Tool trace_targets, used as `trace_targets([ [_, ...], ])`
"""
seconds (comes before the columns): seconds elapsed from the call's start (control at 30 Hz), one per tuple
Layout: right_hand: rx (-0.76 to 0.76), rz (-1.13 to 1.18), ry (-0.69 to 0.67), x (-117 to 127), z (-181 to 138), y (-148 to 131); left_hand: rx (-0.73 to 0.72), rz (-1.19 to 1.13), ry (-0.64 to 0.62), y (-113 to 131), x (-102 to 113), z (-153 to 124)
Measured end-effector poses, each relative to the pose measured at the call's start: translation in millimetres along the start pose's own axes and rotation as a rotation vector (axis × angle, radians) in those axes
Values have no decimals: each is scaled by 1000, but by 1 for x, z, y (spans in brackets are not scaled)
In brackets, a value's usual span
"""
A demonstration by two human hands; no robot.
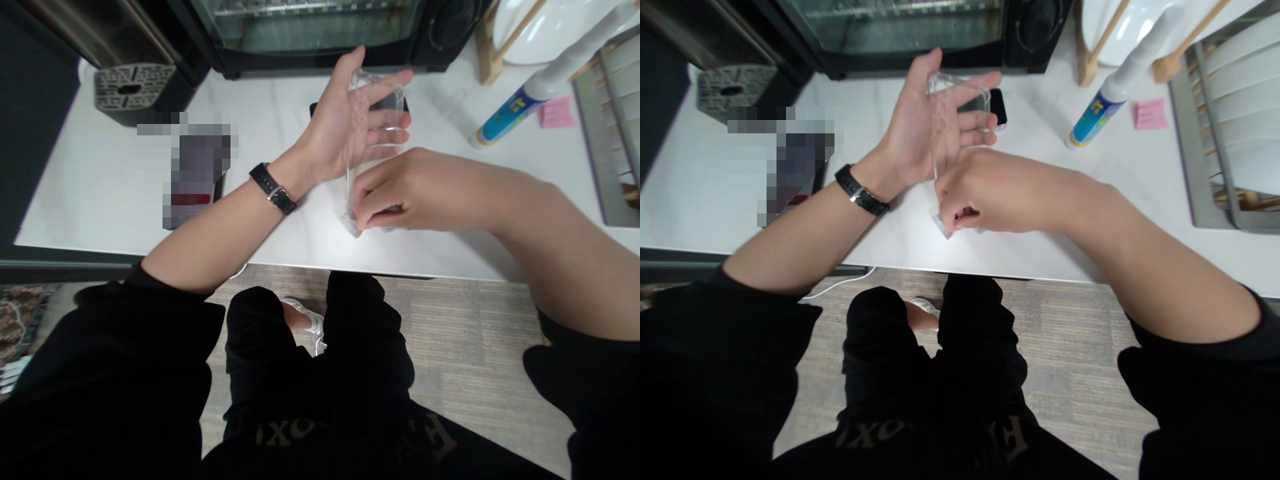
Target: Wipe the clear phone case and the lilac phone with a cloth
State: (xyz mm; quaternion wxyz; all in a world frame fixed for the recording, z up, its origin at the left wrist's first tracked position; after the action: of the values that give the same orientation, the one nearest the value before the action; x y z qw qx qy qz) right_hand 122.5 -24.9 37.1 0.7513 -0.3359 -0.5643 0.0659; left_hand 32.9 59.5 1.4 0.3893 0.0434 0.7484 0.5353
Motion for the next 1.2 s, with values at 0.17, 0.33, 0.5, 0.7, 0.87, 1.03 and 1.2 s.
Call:
trace_targets([
  [0.17, -13, -67, -6, 22, -12, 18, -28, -29, -72, 0, 4, 1],
  [0.33, -119, -245, 274, 47, -20, 32, -25, -64, -72, -3, 1, 2],
  [0.5, -339, -342, 600, 52, -21, 39, -43, -12, -54, -9, 1, 9],
  [0.7, -459, -291, 854, 40, -14, 34, -61, -19, -34, -15, 0, 15],
  [0.87, -442, -160, 956, 31, -9, 36, -73, -135, -119, -15, -10, 16],
  [1.03, -405, -101, 922, 29, -6, 35, -79, -197, -78, -15, -12, 11],
  [1.2, -338, -131, 770, 25, 0, 24, -58, -143, -46, -13, -8, 5],
])
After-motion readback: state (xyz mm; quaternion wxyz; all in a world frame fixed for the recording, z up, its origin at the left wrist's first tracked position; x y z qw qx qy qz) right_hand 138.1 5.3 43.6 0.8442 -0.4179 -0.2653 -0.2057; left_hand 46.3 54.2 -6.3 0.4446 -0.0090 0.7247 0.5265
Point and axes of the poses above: each hand's wrist, its own z-axis towards the middle knuckle, its own x-axis out of the back of the hand, y = z × x, the point moved 5 cm from there along z, towards the middle knuckle, and after that the axes turned 5 degrees about -x, right-handed, at the moved point
